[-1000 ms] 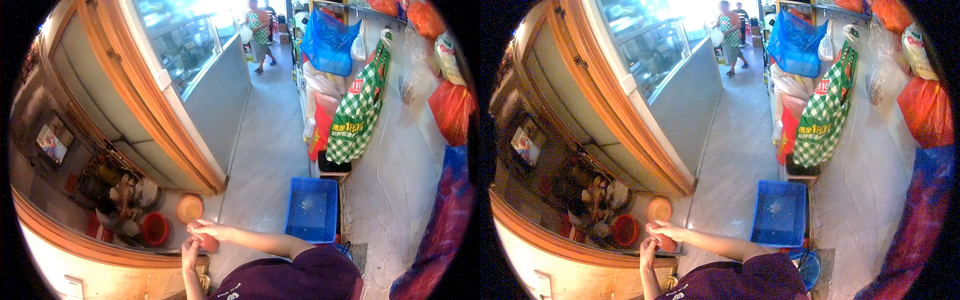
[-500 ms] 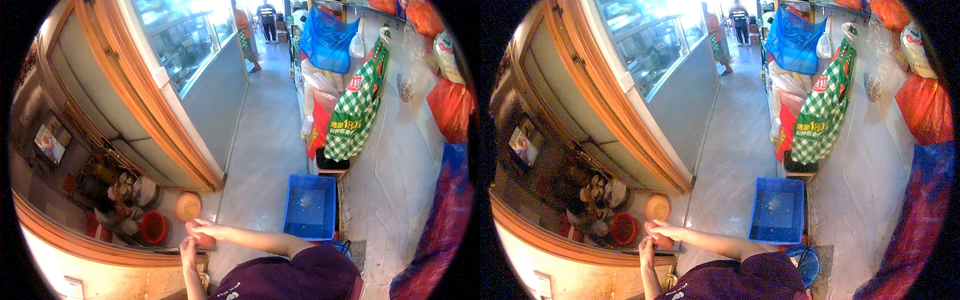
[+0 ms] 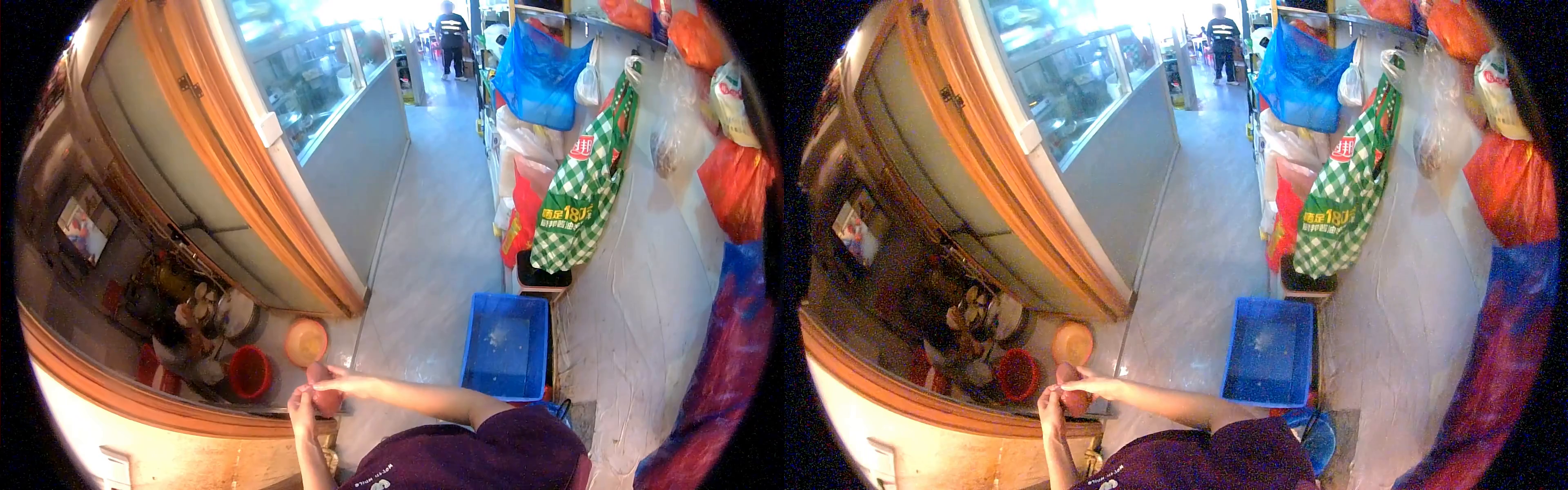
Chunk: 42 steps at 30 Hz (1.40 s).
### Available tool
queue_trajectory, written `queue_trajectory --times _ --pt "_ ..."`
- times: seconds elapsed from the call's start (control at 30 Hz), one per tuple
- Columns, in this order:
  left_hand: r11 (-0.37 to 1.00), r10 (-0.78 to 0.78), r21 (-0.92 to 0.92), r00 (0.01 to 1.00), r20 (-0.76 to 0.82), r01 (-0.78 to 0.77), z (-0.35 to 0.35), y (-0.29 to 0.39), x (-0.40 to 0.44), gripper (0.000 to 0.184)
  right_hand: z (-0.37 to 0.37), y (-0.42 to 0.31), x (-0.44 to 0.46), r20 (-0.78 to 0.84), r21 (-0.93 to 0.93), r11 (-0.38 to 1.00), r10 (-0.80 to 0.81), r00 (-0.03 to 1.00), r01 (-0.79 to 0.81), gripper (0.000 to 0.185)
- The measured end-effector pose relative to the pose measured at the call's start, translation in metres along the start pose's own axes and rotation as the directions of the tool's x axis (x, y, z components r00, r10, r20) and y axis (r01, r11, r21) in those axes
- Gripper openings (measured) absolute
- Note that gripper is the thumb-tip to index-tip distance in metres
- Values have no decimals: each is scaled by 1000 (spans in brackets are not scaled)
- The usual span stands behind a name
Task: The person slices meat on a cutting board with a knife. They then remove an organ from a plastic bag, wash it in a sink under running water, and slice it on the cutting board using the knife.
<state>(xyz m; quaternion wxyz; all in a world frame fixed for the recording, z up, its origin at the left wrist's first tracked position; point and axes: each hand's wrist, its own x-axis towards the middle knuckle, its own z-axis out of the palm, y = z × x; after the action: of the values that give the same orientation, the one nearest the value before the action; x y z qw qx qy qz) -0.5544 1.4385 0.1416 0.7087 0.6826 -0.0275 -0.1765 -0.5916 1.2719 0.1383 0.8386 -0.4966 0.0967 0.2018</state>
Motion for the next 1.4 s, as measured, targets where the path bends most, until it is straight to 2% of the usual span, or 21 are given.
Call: queue_trajectory --times 0.03,0.23,0.33,0.4,0.53,0.63,0.7,0.73,0.83,0.93,1.03,1.13,1.33,1.4 --pt "1000 2 24 1000 9 -2 1 2 -1 10 0 -1 -1 30 20 1000 4 1000 -5 106" --pt "997 7 82 998 61 -13 2 -7 -2 9 -9 22 26 45 100 987 -130 991 125 70" --pt "994 56 89 995 79 -63 5 -12 -2 11 -10 35 40 -46 54 968 -244 969 246 57" --pt "993 56 104 996 71 -63 8 -9 -3 12 -13 38 47 -16 58 975 -213 977 214 55" --pt "992 83 90 995 63 -88 10 -7 -3 14 -10 25 31 -24 -23 968 -249 968 249 49" --pt "990 98 98 994 50 -103 12 0 -2 14 -17 54 65 -154 -68 941 -339 928 332 49" --pt "992 96 82 994 58 -100 9 1 0 12 -19 46 54 -57 -34 969 -247 967 245 53" --pt "996 78 41 997 9 -78 12 2 0 10 -18 34 42 -9 -20 980 -201 980 200 55" --pt "996 58 73 998 16 -59 14 6 -1 8 -15 11 21 143 -29 987 -154 978 160 59" --pt "991 90 96 995 41 -93 19 7 -4 8 -19 21 31 130 -114 966 -215 968 230 67" --pt "991 65 120 998 24 -67 27 15 -10 8 -21 20 24 172 -116 959 -238 956 260 79" --pt "990 24 138 1000 8 -25 26 14 -9 9 -21 16 21 178 -242 921 -269 947 307 87" --pt "976 69 204 996 50 -78 23 2 3 12 -15 13 23 80 -130 969 -199 977 208 76" --pt "965 122 231 992 23 -124 24 -3 6 14 -20 24 29 66 -154 929 -329 942 335 73"
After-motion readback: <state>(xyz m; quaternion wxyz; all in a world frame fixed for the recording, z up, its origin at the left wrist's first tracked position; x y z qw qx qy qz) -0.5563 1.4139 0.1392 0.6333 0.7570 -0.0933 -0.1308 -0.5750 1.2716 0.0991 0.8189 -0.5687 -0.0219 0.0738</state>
